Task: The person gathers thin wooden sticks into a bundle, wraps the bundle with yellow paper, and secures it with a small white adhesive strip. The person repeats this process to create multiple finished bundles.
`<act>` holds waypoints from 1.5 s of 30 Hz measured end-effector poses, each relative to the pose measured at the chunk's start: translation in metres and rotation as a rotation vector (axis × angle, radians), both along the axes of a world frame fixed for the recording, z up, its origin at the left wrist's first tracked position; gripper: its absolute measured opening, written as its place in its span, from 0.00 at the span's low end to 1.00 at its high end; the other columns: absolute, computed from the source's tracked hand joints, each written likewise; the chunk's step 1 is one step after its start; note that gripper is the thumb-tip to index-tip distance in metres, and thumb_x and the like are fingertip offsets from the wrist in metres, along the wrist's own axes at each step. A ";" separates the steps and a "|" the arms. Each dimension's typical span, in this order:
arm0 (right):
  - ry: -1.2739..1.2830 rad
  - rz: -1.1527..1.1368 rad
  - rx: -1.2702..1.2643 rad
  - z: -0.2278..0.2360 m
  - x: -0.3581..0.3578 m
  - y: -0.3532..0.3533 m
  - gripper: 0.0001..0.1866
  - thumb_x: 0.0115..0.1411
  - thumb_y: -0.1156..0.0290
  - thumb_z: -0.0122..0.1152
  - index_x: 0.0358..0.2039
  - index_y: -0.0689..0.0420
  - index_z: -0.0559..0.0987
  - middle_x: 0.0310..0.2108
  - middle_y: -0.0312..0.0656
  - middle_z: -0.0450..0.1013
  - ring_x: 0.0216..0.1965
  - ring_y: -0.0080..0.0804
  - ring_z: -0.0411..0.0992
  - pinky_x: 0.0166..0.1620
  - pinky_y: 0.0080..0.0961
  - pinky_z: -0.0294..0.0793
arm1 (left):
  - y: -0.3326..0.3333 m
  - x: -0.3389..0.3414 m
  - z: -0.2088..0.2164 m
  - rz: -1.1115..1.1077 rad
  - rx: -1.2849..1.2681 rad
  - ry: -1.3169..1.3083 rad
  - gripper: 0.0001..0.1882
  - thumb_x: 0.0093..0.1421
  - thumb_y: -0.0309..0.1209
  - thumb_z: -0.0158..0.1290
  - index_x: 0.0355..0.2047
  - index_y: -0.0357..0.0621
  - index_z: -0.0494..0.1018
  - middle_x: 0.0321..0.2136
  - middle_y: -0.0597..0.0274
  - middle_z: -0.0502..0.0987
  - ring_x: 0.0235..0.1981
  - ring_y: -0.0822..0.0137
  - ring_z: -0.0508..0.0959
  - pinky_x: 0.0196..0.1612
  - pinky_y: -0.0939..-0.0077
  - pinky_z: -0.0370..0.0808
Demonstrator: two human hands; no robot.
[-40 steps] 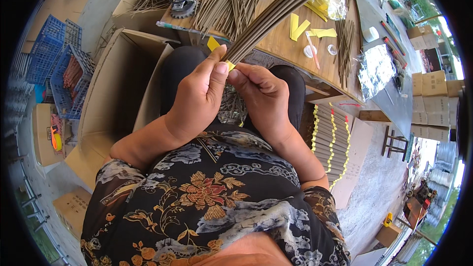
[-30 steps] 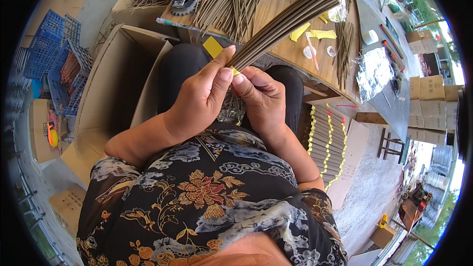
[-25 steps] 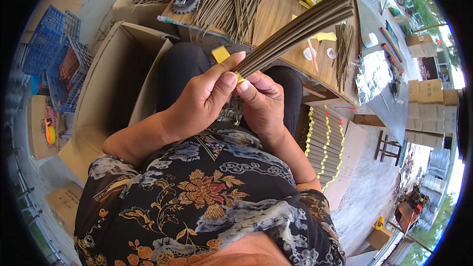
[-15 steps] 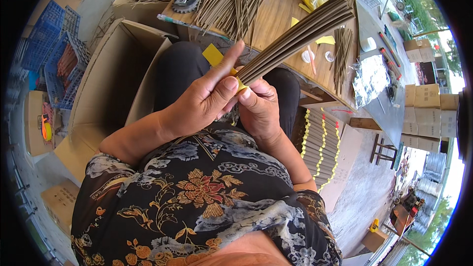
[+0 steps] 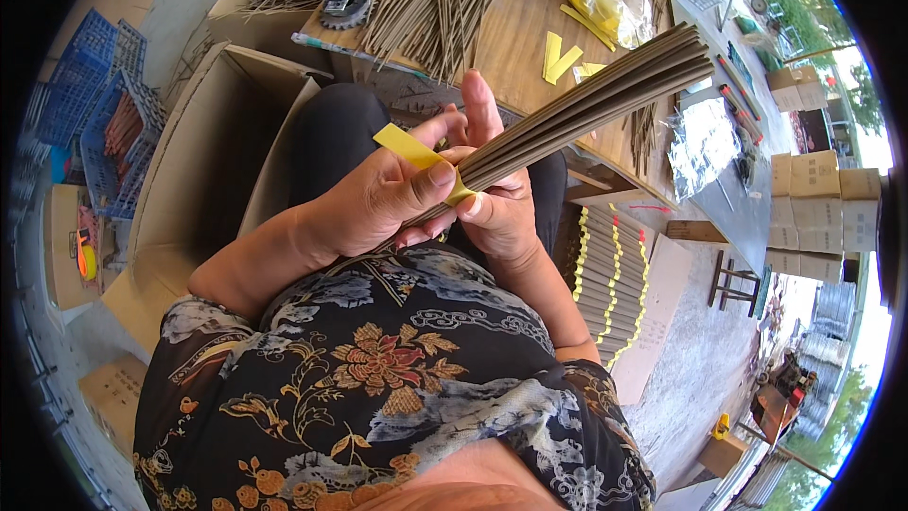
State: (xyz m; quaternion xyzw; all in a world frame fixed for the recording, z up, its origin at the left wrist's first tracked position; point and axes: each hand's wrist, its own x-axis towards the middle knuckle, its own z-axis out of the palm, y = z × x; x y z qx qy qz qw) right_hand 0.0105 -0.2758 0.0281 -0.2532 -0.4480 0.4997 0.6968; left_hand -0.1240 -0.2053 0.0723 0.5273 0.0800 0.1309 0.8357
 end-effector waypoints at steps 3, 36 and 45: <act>-0.185 -0.132 0.083 -0.003 0.008 0.004 0.21 0.41 0.60 0.67 0.35 0.59 0.79 0.62 0.45 0.44 0.61 0.37 0.47 0.61 0.38 0.38 | 0.004 -0.005 -0.005 -0.087 -0.113 0.049 0.27 0.59 0.48 0.43 0.46 0.36 0.62 0.20 0.68 0.67 0.15 0.83 0.63 0.16 0.93 0.60; -0.232 -0.354 -0.396 0.027 0.006 -0.011 0.10 0.46 0.76 0.60 0.29 0.65 0.72 0.23 0.36 0.71 0.25 0.17 0.68 0.29 0.14 0.68 | 0.019 0.004 -0.015 0.311 1.376 -0.077 0.13 0.54 0.20 0.47 0.40 0.29 0.63 0.31 0.44 0.71 0.30 0.48 0.74 0.33 0.67 0.71; -0.158 -0.393 -0.393 0.028 0.002 -0.017 0.11 0.49 0.73 0.60 0.31 0.65 0.71 0.25 0.36 0.71 0.26 0.17 0.68 0.30 0.14 0.68 | 0.016 0.006 -0.011 0.282 1.552 -0.068 0.22 0.48 0.24 0.51 0.42 0.25 0.61 0.31 0.44 0.70 0.30 0.50 0.73 0.33 0.67 0.72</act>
